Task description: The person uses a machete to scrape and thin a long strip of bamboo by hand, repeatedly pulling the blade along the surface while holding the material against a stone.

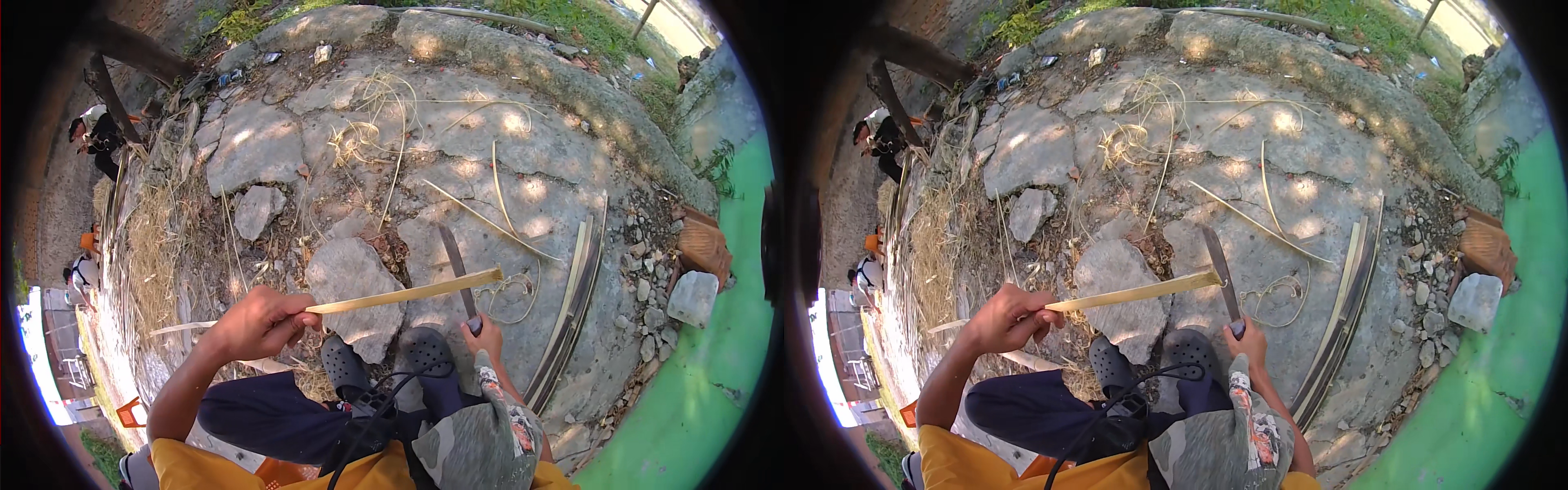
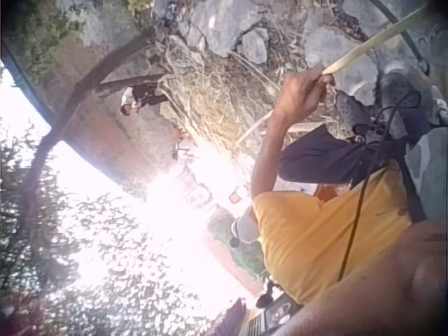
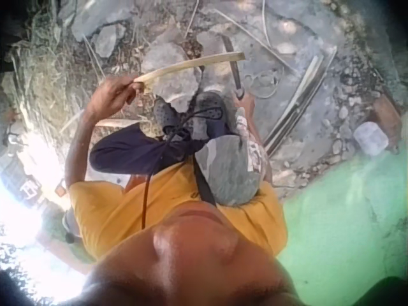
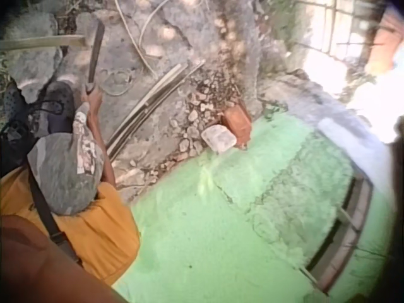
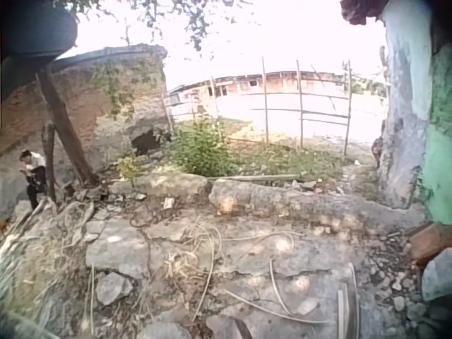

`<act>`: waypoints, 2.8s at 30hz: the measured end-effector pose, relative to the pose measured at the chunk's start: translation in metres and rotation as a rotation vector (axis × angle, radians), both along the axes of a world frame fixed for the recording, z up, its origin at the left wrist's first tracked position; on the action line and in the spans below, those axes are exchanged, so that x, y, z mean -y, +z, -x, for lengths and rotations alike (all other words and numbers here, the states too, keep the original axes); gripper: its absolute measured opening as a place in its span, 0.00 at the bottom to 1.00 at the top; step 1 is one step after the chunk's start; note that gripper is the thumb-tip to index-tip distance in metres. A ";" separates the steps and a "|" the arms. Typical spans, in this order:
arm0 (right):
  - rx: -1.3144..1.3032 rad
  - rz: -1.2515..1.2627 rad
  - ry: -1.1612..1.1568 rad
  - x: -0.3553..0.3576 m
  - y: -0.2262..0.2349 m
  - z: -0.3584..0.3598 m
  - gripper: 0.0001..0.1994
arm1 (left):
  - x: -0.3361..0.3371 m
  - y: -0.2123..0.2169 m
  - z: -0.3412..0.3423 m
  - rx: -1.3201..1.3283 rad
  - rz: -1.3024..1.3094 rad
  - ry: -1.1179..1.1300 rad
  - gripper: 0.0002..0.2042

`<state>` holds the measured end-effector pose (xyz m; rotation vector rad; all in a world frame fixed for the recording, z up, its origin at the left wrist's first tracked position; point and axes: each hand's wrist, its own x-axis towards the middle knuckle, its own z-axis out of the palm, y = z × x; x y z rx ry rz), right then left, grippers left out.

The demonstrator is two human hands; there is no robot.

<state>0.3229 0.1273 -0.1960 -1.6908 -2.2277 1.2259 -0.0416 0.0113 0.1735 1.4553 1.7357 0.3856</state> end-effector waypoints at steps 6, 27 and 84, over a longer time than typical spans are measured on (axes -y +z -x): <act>-0.012 -0.033 -0.063 0.002 0.007 -0.011 0.22 | -0.007 0.002 -0.011 -0.211 -0.199 -0.013 0.05; -0.158 0.018 -0.117 -0.004 0.016 -0.017 0.20 | 0.022 -0.017 -0.024 -0.036 0.156 0.299 0.07; -0.144 0.719 0.647 0.008 0.042 0.184 0.25 | 0.050 -0.170 -0.017 0.293 0.808 0.511 0.11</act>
